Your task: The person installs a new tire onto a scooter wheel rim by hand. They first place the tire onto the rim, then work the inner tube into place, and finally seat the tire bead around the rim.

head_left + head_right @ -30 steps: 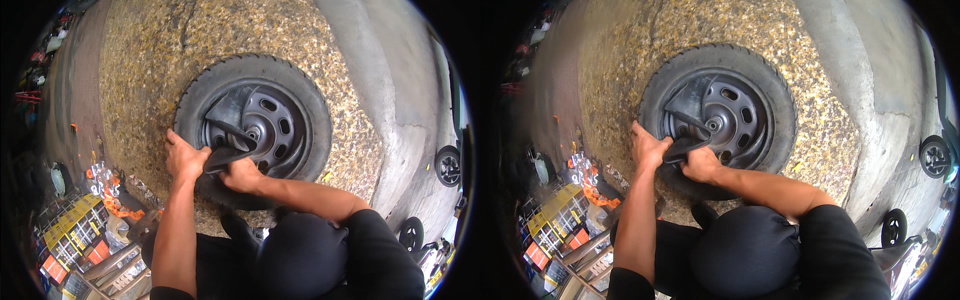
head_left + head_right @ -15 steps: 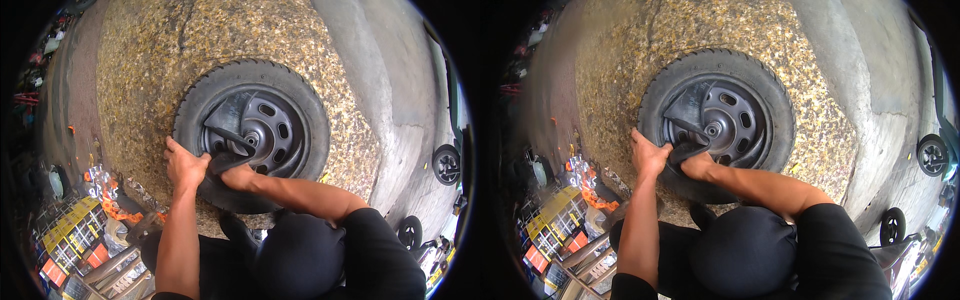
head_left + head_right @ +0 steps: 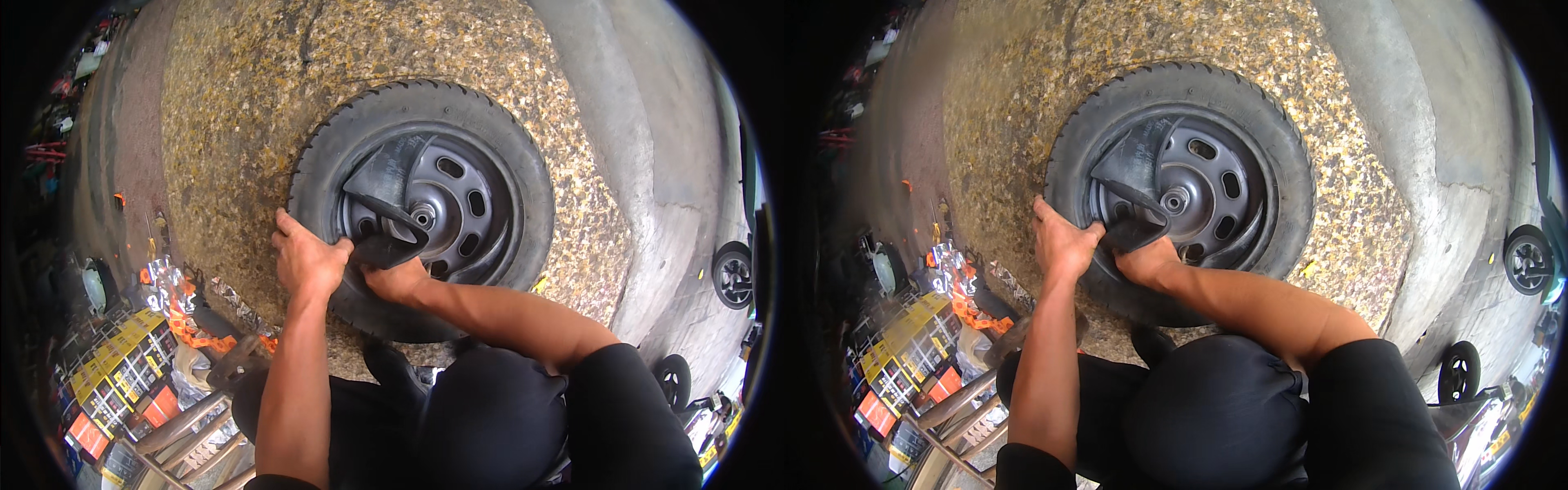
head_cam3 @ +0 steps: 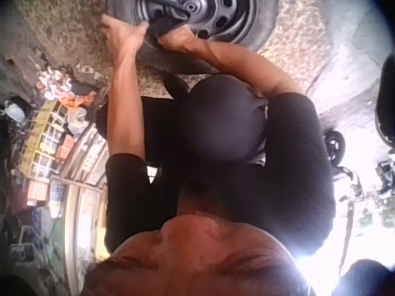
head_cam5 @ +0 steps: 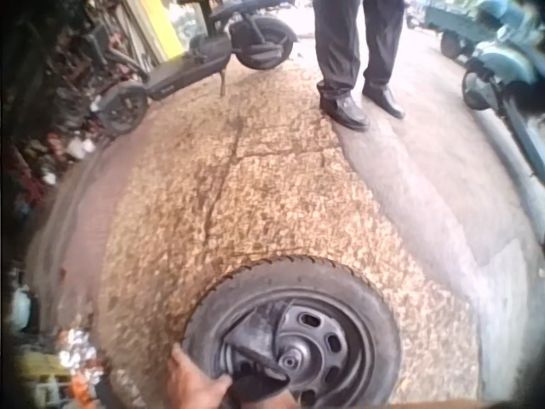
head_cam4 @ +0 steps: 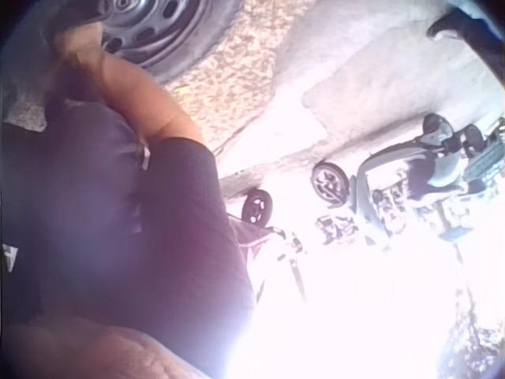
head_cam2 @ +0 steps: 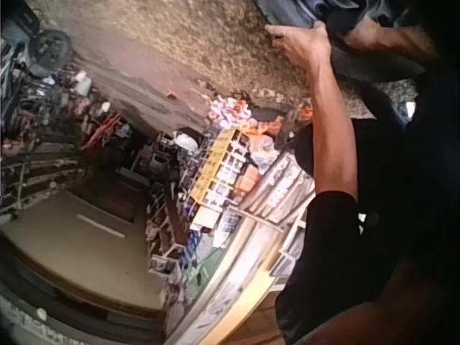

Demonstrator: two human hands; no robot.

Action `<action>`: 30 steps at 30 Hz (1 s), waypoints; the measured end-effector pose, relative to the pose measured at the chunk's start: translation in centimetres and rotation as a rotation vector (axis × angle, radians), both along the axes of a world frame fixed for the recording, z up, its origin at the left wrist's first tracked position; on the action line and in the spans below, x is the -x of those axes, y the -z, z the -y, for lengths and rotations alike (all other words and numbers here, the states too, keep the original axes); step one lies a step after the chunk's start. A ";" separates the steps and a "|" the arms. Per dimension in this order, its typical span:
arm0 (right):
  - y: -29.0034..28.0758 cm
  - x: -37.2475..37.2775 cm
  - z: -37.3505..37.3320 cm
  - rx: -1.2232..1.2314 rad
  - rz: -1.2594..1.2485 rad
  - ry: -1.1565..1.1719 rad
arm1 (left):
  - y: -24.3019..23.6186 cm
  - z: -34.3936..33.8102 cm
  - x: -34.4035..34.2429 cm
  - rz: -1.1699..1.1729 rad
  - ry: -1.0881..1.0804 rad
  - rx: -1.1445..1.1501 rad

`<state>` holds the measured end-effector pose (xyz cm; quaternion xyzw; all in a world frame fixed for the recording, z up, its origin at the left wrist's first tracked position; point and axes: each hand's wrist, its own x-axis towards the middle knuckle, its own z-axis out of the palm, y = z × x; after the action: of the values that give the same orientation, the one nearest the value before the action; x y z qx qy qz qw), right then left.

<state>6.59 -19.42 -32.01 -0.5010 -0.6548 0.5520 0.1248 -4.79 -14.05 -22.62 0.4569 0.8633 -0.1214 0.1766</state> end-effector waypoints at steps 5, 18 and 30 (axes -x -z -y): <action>-0.6 0.5 -0.1 0.113 0.056 0.095 | 0.0 0.0 0.0 -0.011 0.007 -0.011; 1.4 1.3 0.3 0.224 0.101 -0.076 | -0.1 0.0 0.1 0.014 -0.026 0.024; -6.3 -10.3 -9.3 0.178 0.146 0.112 | 1.0 0.1 0.6 0.044 -0.077 0.059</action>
<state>16.93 -10.11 -25.70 -0.5849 -0.5813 0.5622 0.0623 -5.35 -14.16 -23.59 0.4204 0.8722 -0.1296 0.2137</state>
